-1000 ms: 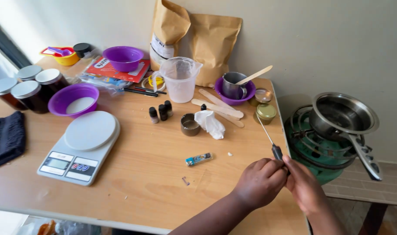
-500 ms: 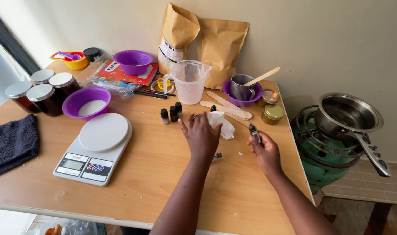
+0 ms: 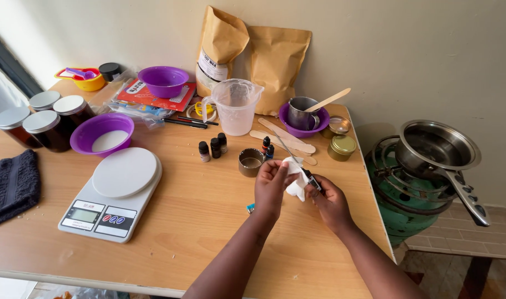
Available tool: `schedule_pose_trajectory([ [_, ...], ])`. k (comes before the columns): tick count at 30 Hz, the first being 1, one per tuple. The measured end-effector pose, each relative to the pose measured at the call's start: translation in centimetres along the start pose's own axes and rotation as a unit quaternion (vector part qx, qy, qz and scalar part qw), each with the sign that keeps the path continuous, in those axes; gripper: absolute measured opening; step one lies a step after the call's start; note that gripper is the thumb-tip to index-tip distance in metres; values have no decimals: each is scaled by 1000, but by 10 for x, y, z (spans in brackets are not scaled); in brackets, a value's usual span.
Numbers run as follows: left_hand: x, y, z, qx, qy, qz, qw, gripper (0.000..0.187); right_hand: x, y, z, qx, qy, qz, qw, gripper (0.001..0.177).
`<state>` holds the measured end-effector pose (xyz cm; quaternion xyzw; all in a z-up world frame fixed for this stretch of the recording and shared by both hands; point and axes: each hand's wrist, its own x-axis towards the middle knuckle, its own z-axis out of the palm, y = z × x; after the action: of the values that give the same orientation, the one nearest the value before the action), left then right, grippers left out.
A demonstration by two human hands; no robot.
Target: Checking the temperature of melting wax and stirring it during candle production.
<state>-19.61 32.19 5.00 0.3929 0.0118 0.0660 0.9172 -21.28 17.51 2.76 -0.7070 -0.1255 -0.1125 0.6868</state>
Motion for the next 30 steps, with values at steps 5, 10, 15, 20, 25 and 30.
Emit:
schedule_pose_trajectory([
  [5, -3, 6, 1, -72, -51, -21, 996, 32, -1, 3, -4, 1, -10, 5, 1000, 29],
  [10, -5, -1, 2, -22, -63, -19, 998, 39, -2, -36, 7, -16, -45, 14, 999, 30],
  [15, 8, -13, -14, -44, -56, -45, 996, 46, 3, 13, -12, 15, -35, 32, 999, 23],
  [20, 6, 1, -7, -107, -34, -75, 991, 34, 5, 12, -13, 22, -33, 36, 999, 21],
  [25, 12, -9, -14, -64, -11, -60, 996, 40, 5, 8, -14, 22, -45, 44, 998, 22],
  [30, 21, -14, -25, -65, 27, -48, 996, 33, 4, 4, -16, 52, -49, 83, 994, 22],
])
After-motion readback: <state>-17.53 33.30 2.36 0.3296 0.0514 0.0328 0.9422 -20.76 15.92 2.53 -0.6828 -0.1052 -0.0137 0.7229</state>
